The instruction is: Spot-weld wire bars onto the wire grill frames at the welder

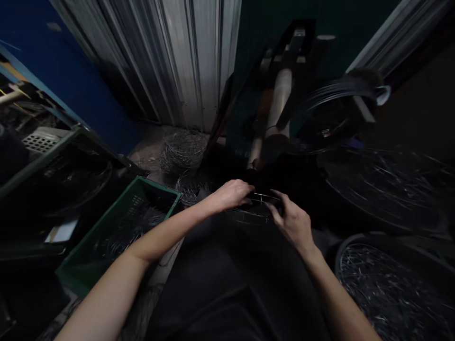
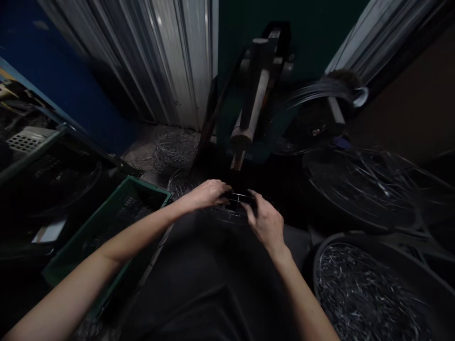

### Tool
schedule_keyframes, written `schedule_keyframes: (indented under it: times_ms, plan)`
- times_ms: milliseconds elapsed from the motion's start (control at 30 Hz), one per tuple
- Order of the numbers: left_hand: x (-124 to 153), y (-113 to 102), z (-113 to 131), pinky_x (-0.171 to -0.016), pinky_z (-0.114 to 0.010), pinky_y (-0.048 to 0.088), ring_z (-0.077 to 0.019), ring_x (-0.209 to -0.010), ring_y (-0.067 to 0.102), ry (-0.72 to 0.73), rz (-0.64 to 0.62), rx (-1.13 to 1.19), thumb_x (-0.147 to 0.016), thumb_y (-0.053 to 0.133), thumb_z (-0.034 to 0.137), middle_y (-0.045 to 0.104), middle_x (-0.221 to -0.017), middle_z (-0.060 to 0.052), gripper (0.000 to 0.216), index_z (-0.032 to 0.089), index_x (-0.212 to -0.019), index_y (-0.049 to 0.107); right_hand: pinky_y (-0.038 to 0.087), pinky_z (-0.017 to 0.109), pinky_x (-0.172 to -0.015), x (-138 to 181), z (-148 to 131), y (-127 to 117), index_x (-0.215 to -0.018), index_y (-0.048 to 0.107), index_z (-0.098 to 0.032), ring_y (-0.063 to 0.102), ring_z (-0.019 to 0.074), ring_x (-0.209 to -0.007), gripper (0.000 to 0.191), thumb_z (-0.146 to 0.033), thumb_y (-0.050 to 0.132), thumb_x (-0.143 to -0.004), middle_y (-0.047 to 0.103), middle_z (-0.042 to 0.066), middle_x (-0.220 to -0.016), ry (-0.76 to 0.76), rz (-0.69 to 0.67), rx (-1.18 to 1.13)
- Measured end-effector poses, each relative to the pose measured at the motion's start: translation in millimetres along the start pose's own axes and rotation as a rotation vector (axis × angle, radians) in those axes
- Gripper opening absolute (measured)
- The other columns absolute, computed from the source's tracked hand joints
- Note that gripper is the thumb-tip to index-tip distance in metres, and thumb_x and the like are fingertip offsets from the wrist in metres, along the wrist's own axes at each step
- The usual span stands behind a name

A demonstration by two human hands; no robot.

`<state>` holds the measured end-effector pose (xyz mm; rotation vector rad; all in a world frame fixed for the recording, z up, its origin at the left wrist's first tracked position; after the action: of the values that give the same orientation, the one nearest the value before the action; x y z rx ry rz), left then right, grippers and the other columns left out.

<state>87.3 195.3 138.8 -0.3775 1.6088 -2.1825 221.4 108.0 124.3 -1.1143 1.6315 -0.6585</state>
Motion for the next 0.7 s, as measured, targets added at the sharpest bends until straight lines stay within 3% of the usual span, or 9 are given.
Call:
schedule_keyframes:
  times_ms: [133,467,700]
  plan:
    - [2.5,-7.0,-2.3,-0.073,-0.024,0.043,-0.0168,-0.085,0.060,-0.001,0.042,-0.001,-0.083,0.058,0.025,0.065,-0.090,-0.007,0.020,0.012,-0.098,0.060,0.047,0.028,-0.068,-10.9,0.0,-0.9,-0.100,0.064,-0.021,0.062,0.0172,-0.080,0.035,-0.045,0.041,-0.091,0.066,0.004,-0.091,-0.017,-0.096,-0.078]
    - [-6.1,-47.6,-21.6,-0.071,-0.022,0.042,-0.0161,-0.084,0.062,-0.115,0.128,0.027,-0.082,0.058,0.024,0.066,-0.090,-0.006,0.022,0.013,-0.101,0.061,0.049,0.033,-0.082,-60.1,2.8,-5.2,-0.100,0.066,-0.024,0.063,0.0200,-0.090,0.030,-0.044,0.053,-0.083,0.067,0.002,-0.100,0.075,-0.111,-0.316]
    - [-16.5,-52.9,-35.6,-0.069,-0.022,0.042,-0.0178,-0.086,0.062,-0.170,0.117,0.075,-0.079,0.061,0.027,0.068,-0.091,-0.006,0.024,0.015,-0.099,0.063,0.049,0.033,-0.081,-77.1,8.8,-0.1,-0.098,0.068,-0.023,0.063,0.0213,-0.092,0.032,-0.044,0.057,-0.077,0.068,0.002,-0.099,0.178,-0.145,-0.415]
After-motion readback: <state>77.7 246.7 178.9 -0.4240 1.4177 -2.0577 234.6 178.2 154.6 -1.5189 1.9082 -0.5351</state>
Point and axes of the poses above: each hand's wrist, its own x-axis away from the middle knuckle, its own y-axis out of the palm, z = x × y, the point moved 5 cm from there along -x, towards the middle knuckle
